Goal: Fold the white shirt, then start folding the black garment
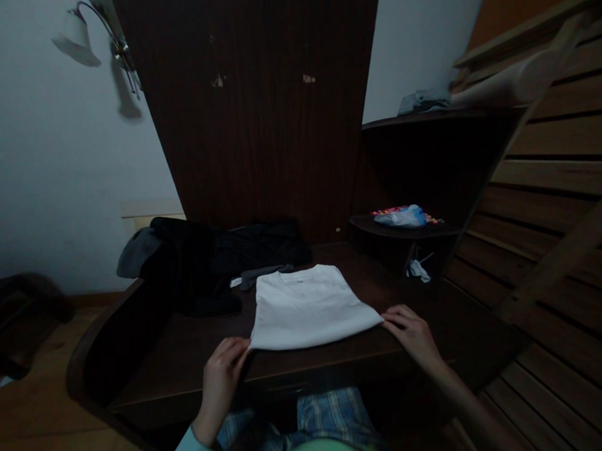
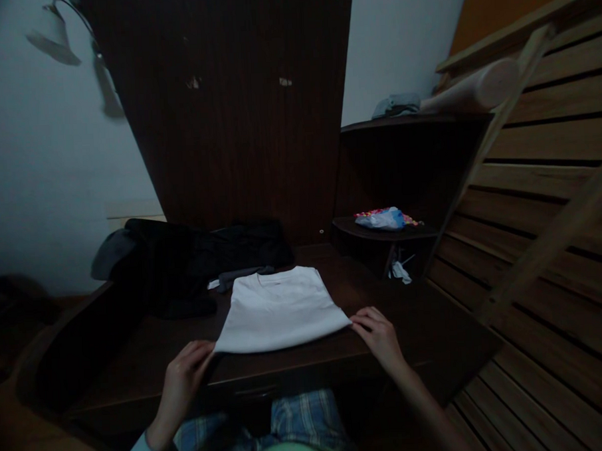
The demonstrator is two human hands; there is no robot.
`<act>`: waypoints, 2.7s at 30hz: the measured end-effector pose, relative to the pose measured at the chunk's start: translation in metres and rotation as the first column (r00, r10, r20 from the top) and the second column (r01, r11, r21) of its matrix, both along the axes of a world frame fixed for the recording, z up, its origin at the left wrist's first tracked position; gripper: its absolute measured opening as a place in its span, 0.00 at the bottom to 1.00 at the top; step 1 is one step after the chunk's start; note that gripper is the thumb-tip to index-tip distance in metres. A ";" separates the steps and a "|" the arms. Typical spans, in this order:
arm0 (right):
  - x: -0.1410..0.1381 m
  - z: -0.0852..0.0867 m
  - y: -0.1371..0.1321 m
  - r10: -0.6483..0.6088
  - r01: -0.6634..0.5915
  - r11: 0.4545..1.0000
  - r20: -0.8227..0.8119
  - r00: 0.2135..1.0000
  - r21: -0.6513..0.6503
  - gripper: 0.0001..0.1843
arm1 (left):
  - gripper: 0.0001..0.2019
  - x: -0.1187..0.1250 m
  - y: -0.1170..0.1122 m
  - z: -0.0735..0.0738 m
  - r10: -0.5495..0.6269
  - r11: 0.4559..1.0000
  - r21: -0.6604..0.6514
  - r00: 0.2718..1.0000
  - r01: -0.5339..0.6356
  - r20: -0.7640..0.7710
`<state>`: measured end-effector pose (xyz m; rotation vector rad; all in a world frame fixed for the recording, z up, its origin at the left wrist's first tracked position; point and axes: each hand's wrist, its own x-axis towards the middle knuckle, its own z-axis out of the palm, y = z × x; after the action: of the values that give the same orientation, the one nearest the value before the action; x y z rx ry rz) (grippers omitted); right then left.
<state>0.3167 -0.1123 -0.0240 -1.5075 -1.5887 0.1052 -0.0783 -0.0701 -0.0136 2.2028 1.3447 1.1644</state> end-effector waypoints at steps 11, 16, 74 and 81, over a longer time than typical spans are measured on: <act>-0.004 0.031 0.001 0.083 -0.202 0.913 -0.323 0.943 -0.353 0.26 | 0.22 -0.001 -0.009 0.040 -0.061 0.930 -0.357 0.996 0.082 0.070; -0.016 0.032 0.013 0.114 -0.264 0.851 -0.330 0.937 -0.454 0.24 | 0.24 0.022 0.002 0.030 -0.023 0.895 -0.443 0.999 0.039 0.040; -0.001 0.030 0.006 0.023 -0.432 0.746 -0.628 0.778 -0.507 0.24 | 0.23 0.005 0.005 0.021 0.046 0.839 -0.528 0.951 0.130 0.307; 0.007 0.024 0.009 0.014 -0.353 0.793 -0.565 0.825 -0.496 0.23 | 0.24 0.004 0.006 0.018 0.071 0.840 -0.532 0.950 0.107 0.304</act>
<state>0.3238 -0.1033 0.0002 -1.5566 -1.2770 1.1423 -0.0745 -0.0644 0.0042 1.5484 1.3084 0.9228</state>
